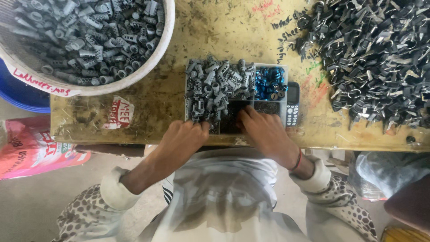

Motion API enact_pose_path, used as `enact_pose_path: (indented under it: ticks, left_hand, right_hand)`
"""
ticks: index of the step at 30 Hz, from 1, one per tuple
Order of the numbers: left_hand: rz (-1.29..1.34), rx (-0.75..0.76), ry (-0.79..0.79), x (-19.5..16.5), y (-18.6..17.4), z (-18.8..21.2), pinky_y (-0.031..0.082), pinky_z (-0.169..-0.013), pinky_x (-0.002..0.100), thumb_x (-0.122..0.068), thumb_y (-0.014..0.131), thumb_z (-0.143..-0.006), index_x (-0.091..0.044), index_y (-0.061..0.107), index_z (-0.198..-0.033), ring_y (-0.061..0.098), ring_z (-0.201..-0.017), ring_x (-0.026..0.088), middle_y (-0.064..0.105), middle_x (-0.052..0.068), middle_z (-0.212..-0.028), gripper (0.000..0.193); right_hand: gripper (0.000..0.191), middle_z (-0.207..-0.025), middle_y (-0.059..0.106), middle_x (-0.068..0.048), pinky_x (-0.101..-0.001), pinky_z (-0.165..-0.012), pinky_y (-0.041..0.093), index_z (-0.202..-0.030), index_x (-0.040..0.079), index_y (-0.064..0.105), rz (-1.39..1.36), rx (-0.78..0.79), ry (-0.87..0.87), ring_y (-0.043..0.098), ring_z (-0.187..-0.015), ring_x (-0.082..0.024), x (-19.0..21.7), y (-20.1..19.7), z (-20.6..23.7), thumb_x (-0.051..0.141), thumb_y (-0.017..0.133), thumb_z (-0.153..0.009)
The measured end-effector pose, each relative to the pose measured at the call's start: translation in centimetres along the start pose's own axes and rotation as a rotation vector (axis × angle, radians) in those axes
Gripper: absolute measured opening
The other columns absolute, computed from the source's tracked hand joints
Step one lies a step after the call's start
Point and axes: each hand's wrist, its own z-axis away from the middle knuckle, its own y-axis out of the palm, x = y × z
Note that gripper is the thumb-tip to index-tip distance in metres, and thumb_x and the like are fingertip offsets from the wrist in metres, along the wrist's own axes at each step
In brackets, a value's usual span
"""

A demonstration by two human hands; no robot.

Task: The person sits at a workbench assembling small wall-plug fastener components by hand. They pick a metal body and a blue plastic insert from a compartment tray, press the insert into the metal body, and place the finished assembly on the table, repeating the cycle continuously.

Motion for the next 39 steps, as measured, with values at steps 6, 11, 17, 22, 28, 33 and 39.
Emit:
enact_pose_path:
  ticks: [6, 11, 17, 22, 28, 33, 39]
  left_hand:
    - [0.05, 0.104, 0.07, 1.1, 0.0, -0.4, 0.055, -0.055, 0.031, -0.003, 0.072, -0.082, -0.003, 0.066, -0.109, 0.071, -0.07, 0.015, 0.071, 0.004, -0.074, 0.028]
    - [0.039, 0.116, 0.122, 2.2, 0.5, -1.0, 0.055, -0.056, 0.032, -0.001, 0.071, -0.079, -0.003, 0.064, -0.117, 0.069, -0.068, 0.016, 0.07, 0.003, -0.072, 0.038]
    - [0.043, -0.087, 0.159, 2.2, 0.8, 0.9, 0.05, -0.066, 0.036, -0.008, 0.064, -0.084, 0.0, 0.061, -0.127, 0.065, -0.082, 0.019, 0.066, 0.003, -0.083, 0.044]
    - [-0.059, -0.322, 0.2, 2.8, 0.5, 0.9, 0.049, -0.069, 0.033, -0.013, 0.065, -0.078, -0.008, 0.064, -0.125, 0.063, -0.079, 0.015, 0.064, -0.002, -0.079, 0.048]
    - [-0.105, -0.238, 0.179, 3.1, 1.2, 1.0, 0.049, -0.064, 0.032, -0.012, 0.067, -0.077, -0.003, 0.065, -0.124, 0.064, -0.075, 0.014, 0.062, -0.005, -0.073, 0.048]
    - [-0.097, -0.042, 0.151, 3.8, 2.0, -0.2, 0.049, -0.055, 0.03, -0.012, 0.071, -0.08, -0.009, 0.066, -0.122, 0.065, -0.065, 0.011, 0.065, -0.005, -0.071, 0.042]
    - [-0.079, 0.05, 0.164, 5.1, 2.5, -1.0, 0.047, -0.049, 0.028, -0.008, 0.071, -0.087, -0.007, 0.065, -0.104, 0.066, -0.06, 0.011, 0.066, -0.003, -0.063, 0.018]
  right_hand:
    - [0.022, -0.102, 0.06, -0.018, -0.0512, -0.052, 0.047, -0.108, 0.004, 0.059, -0.108, -0.034, 0.094, 0.064, -0.066, -0.038, 0.3, -0.3, 0.3, 0.013, 0.064, -0.089]
    - [0.022, -0.099, 0.06, -0.016, -0.05, -0.059, 0.051, -0.101, 0.004, 0.059, -0.183, -0.102, 0.082, 0.065, -0.076, -0.039, -0.3, 0.3, 0.2, 0.017, 0.07, -0.087]
    - [0.02, -0.096, 0.06, -0.013, -0.0483, -0.061, 0.051, -0.101, 0.005, 0.06, -0.254, -0.116, 0.121, 0.065, -0.076, -0.038, -0.2, 1.3, 0.6, 0.017, 0.071, -0.088]
    - [0.018, -0.097, 0.061, -0.013, -0.0475, -0.06, 0.051, -0.101, 0.005, 0.061, -0.283, -0.136, 0.122, 0.065, -0.074, -0.037, -0.4, 1.4, -0.1, 0.014, 0.07, -0.088]
    - [0.019, -0.098, 0.062, -0.013, -0.0471, -0.06, 0.052, -0.103, 0.005, 0.062, -0.313, -0.168, 0.113, 0.065, -0.076, -0.038, 0.1, 1.7, -0.6, 0.012, 0.07, -0.087]
    - [0.017, -0.098, 0.061, -0.014, -0.0473, -0.061, 0.052, -0.1, 0.004, 0.062, -0.301, -0.146, 0.163, 0.065, -0.072, -0.037, -0.1, 2.1, -1.5, 0.011, 0.071, -0.087]
    - [0.015, -0.095, 0.061, -0.014, -0.0482, -0.062, 0.052, -0.099, 0.004, 0.064, -0.309, -0.175, 0.145, 0.065, -0.075, -0.039, 0.2, 2.8, -2.9, 0.01, 0.071, -0.086]
